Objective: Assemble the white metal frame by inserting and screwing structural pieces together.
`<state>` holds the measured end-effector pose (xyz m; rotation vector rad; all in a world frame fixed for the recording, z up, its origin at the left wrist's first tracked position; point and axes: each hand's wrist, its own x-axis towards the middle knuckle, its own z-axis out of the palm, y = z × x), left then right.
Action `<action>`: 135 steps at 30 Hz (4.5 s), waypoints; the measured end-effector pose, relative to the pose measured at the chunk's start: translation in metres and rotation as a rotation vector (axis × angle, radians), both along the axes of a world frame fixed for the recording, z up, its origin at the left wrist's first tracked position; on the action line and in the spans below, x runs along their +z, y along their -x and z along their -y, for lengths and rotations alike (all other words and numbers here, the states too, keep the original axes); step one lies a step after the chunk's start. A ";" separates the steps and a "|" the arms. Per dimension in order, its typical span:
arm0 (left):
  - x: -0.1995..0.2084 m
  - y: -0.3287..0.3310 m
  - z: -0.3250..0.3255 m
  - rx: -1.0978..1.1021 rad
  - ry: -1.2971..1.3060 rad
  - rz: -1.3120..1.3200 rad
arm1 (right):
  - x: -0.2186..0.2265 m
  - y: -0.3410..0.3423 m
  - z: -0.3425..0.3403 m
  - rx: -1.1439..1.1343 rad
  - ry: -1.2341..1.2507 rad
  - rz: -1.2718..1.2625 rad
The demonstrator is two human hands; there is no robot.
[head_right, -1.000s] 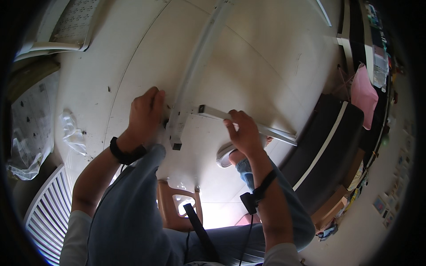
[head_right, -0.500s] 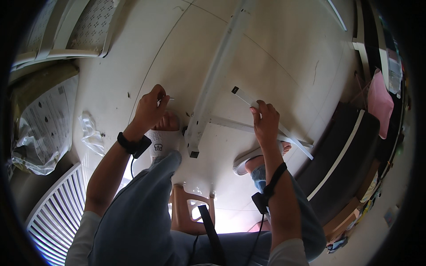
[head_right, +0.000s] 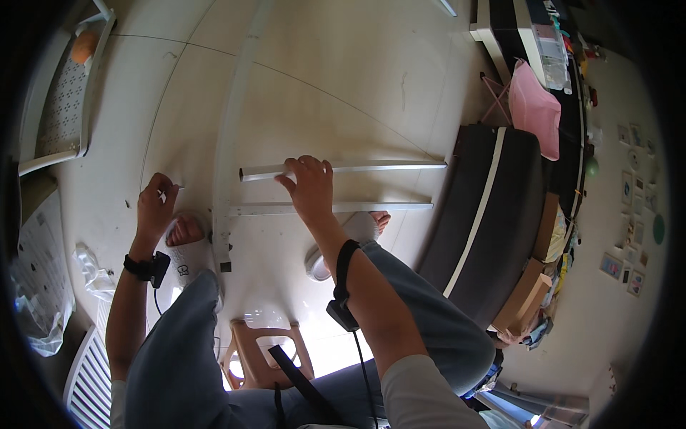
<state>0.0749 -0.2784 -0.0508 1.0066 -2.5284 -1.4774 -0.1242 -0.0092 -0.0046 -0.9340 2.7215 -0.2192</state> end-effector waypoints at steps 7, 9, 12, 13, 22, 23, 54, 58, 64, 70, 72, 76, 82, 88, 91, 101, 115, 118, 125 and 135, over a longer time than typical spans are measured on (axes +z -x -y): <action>0.010 0.013 -0.007 0.038 -0.037 0.012 | -0.003 -0.006 -0.002 -0.111 0.153 -0.271; 0.003 0.011 -0.004 0.042 -0.067 -0.047 | -0.003 -0.011 -0.026 -0.159 0.156 -0.125; -0.012 0.007 0.002 0.084 0.010 -0.113 | 0.014 -0.035 -0.025 -0.544 0.164 0.250; -0.012 0.012 0.002 0.091 0.015 -0.104 | 0.023 -0.040 -0.018 -0.537 0.164 0.260; 0.017 0.013 0.004 0.156 -0.108 -0.019 | 0.051 -0.059 0.014 -0.091 0.124 0.174; 0.024 0.007 0.003 0.160 -0.105 -0.012 | 0.056 -0.063 0.020 -0.081 0.217 0.066; 0.064 -0.007 -0.033 -0.152 -0.500 -0.287 | 0.031 -0.111 0.042 -0.466 0.577 0.719; 0.059 -0.008 -0.040 0.097 -0.809 -0.094 | 0.031 -0.116 0.036 -0.527 0.592 0.675; 0.054 -0.014 -0.043 0.235 -0.927 -0.090 | 0.034 -0.114 0.033 -0.523 0.583 0.628; 0.049 -0.015 -0.041 -0.039 -0.785 -0.067 | 0.035 -0.113 0.033 -0.550 0.579 0.598; 0.052 -0.013 -0.045 -0.116 -0.652 -0.059 | 0.033 -0.114 0.030 -0.551 0.583 0.589; 0.052 -0.011 -0.054 -0.061 -0.515 -0.135 | 0.033 -0.112 0.026 -0.534 0.556 0.535; 0.051 -0.004 -0.054 -0.013 -0.391 -0.078 | 0.032 -0.091 0.010 -0.237 0.423 0.155; 0.047 -0.004 -0.045 -0.062 -0.379 -0.059 | 0.022 -0.063 -0.029 -0.010 0.129 0.009; 0.045 -0.003 -0.047 -0.084 -0.375 -0.093 | 0.015 -0.051 -0.058 0.003 -0.052 0.065; 0.040 -0.001 -0.044 -0.077 -0.440 -0.039 | 0.009 -0.036 -0.066 0.153 0.003 0.137; 0.035 -0.003 -0.044 -0.121 -0.423 -0.219 | 0.009 -0.039 -0.065 0.128 -0.002 0.116; 0.032 0.001 -0.037 -0.182 -0.368 -0.230 | 0.009 -0.040 -0.063 0.123 -0.004 0.108; 0.025 0.002 -0.040 -0.190 -0.422 -0.293 | 0.009 -0.042 -0.063 0.114 -0.012 0.087; 0.013 0.012 -0.031 -0.338 -0.584 -0.021 | 0.010 -0.042 -0.064 0.113 -0.069 0.110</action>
